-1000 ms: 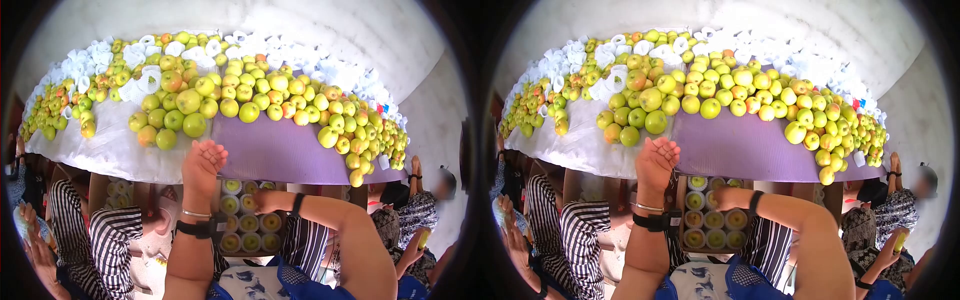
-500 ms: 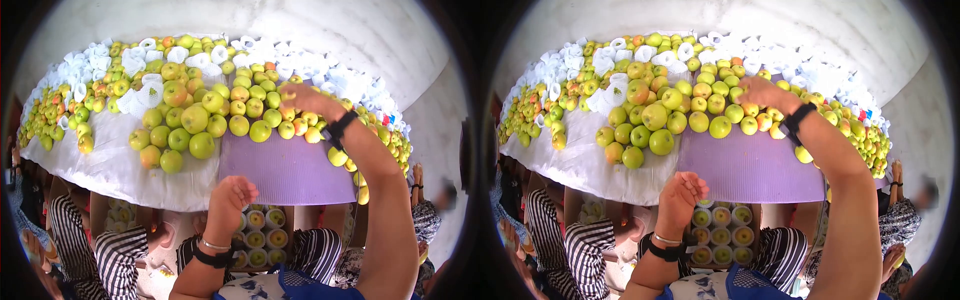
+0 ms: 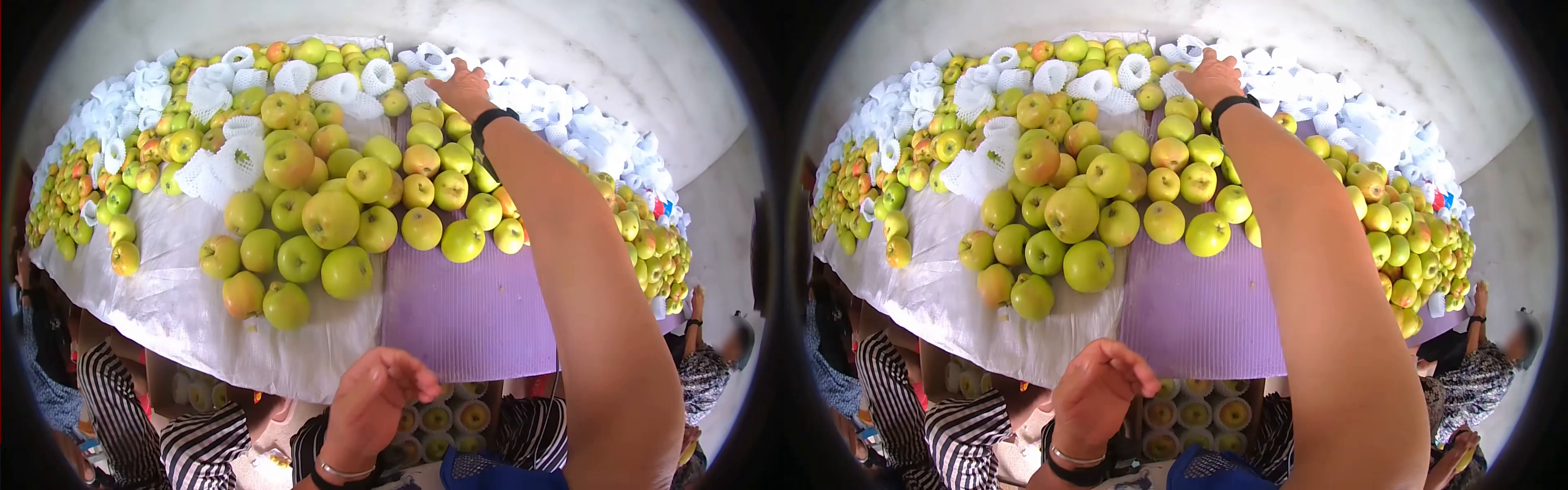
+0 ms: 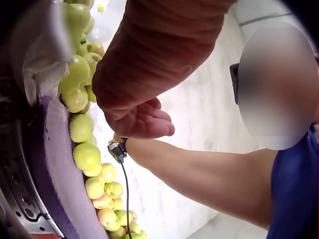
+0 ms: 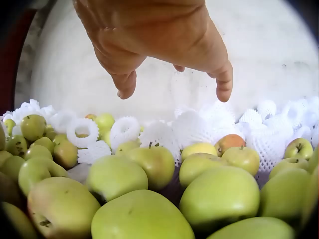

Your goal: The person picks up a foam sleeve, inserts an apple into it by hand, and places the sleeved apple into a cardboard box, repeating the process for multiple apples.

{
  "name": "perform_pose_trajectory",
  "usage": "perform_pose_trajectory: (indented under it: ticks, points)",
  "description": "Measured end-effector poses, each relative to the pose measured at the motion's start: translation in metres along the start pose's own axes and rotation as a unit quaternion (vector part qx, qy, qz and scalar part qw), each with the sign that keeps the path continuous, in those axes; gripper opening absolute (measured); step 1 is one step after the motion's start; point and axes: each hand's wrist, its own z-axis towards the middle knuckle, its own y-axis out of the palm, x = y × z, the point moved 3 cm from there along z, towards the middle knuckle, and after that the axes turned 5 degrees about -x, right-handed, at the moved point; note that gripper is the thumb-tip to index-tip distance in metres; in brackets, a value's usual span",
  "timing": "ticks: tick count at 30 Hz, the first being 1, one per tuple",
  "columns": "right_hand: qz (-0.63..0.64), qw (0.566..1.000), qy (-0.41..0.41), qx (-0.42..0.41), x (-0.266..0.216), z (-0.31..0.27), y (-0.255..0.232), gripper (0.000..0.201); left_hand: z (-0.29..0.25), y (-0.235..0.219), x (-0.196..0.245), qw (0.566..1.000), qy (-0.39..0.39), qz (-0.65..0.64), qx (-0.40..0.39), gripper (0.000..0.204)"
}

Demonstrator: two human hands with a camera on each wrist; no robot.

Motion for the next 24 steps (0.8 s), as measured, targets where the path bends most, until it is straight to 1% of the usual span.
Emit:
perform_pose_trajectory:
  ticks: [1, 2, 5, 6, 7, 9, 10, 12, 15, 16, 18, 19, 20, 21, 23, 24]
  points:
    - [0.000, 1.000, 0.004, 0.004, -0.003, 0.004, 0.005, 0.074, -0.003, -0.006, 0.003, 1.000, 0.017, -0.005, -0.003, 0.041]
    - [0.004, 1.000, -0.016, 0.014, -0.004, 0.008, 0.012, 0.064, -0.005, -0.011, 0.007, 0.999, 0.033, -0.009, -0.007, 0.041]
    - [-0.032, 0.999, 0.002, -0.001, -0.013, 0.015, 0.022, 0.059, -0.007, -0.014, 0.019, 0.999, 0.052, -0.003, 0.006, 0.042]
    - [-0.049, 0.999, 0.007, 0.001, -0.015, 0.024, 0.030, 0.055, -0.005, -0.010, 0.018, 0.997, 0.069, -0.039, 0.023, 0.042]
    - [-0.049, 0.998, 0.036, -0.035, -0.021, 0.026, 0.031, 0.057, -0.003, -0.010, 0.016, 0.998, 0.049, -0.037, 0.013, 0.042]
    - [-0.011, 0.998, 0.056, 0.006, -0.020, 0.039, 0.049, 0.054, 0.000, -0.009, 0.016, 0.999, 0.018, -0.032, 0.001, 0.042]
    - [-0.046, 0.998, 0.027, -0.037, -0.018, 0.045, 0.055, 0.051, 0.004, 0.002, 0.020, 0.996, 0.005, -0.083, -0.045, 0.038]
    - [-0.115, 0.985, -0.030, -0.125, -0.013, 0.055, 0.066, 0.048, 0.009, 0.003, 0.020, 0.995, 0.011, -0.088, -0.046, 0.037]
    - [-0.024, 0.994, -0.075, -0.074, -0.015, 0.054, 0.058, 0.039, 0.013, 0.004, 0.017, 0.996, 0.005, -0.083, -0.034, 0.038]
    - [-0.003, 0.994, -0.108, -0.023, -0.013, 0.066, 0.064, 0.032, 0.014, 0.004, 0.015, 0.996, 0.000, -0.081, -0.027, 0.039]
    - [0.004, 0.990, -0.133, 0.039, -0.004, 0.100, 0.062, 0.030, 0.014, -0.005, 0.009, 0.999, 0.010, -0.042, -0.001, 0.040]
    - [0.008, 0.987, -0.146, 0.069, -0.003, 0.103, 0.056, 0.029, 0.013, -0.008, 0.007, 1.000, 0.016, -0.023, 0.014, 0.042]
    - [0.021, 0.987, -0.133, 0.091, 0.006, 0.109, 0.044, 0.029, 0.013, -0.009, 0.007, 0.999, 0.020, -0.025, 0.022, 0.042]
    - [0.032, 0.986, -0.119, 0.113, 0.014, 0.108, 0.020, 0.029, 0.013, -0.009, 0.008, 0.999, 0.024, -0.026, 0.031, 0.042]
    - [0.042, 0.996, -0.079, 0.024, 0.040, 0.102, -0.019, 0.036, 0.014, -0.009, 0.007, 0.999, 0.029, -0.023, 0.038, 0.042]
    - [0.014, 0.998, -0.062, 0.031, 0.058, 0.105, -0.025, 0.036, 0.015, -0.009, 0.006, 0.999, 0.028, -0.018, 0.034, 0.042]
